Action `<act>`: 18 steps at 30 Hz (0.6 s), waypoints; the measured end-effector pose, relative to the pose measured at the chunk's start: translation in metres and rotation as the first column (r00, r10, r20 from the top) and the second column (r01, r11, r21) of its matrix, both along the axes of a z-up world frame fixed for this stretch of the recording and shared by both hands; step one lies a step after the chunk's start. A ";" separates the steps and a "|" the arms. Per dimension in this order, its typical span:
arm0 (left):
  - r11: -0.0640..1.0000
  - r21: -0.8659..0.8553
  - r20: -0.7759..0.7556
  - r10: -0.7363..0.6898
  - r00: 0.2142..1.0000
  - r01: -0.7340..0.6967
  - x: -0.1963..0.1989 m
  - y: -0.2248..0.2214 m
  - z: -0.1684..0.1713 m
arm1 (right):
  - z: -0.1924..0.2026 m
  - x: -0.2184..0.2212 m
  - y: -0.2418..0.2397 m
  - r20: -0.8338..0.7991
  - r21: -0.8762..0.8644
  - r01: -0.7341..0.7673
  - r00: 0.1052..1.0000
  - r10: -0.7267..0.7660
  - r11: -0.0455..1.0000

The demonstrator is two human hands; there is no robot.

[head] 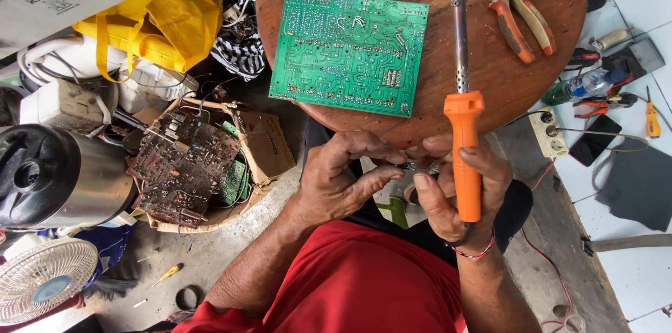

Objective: Desoldering electronic components from a printed circuit board using a soldering iron and pliers.

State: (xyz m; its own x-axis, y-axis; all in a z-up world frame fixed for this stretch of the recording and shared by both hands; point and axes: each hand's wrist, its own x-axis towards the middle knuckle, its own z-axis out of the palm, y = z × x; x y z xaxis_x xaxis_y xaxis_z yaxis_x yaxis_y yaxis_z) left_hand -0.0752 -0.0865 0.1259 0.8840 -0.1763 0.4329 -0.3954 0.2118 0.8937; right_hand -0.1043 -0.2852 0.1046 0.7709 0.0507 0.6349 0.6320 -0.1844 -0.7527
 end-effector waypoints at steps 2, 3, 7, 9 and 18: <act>0.990 0.051 0.081 0.128 0.988 -0.132 -0.003 -0.007 0.004 | -0.014 -0.001 -0.001 -0.048 0.078 -0.019 0.999 0.023 0.997; 0.990 0.050 0.081 0.126 0.989 -0.130 -0.003 -0.008 0.006 | -0.017 -0.001 -0.003 -0.048 0.077 -0.017 0.999 0.021 0.997; 0.967 0.146 0.210 0.175 0.962 -0.208 -0.003 -0.009 0.010 | -0.021 0.000 -0.011 -0.109 0.145 -0.025 0.993 0.041 0.989; 0.966 0.149 0.220 0.175 0.960 -0.210 -0.003 -0.008 0.010 | -0.012 0.003 -0.009 -0.122 0.138 -0.028 0.991 0.045 0.990; 0.987 0.134 0.168 0.065 0.984 -0.088 0.005 0.001 0.004 | 0.021 0.007 0.017 -0.257 0.197 0.053 0.966 0.000 0.979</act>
State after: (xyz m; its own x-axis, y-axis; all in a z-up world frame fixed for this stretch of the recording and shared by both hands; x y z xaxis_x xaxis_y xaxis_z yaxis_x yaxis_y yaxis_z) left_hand -0.0704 -0.0860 0.1300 0.8171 -0.1801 0.5477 -0.5481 0.0518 0.8348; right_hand -0.0973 -0.2682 0.1261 0.9075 -0.0804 0.4123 0.4115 -0.0270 -0.9110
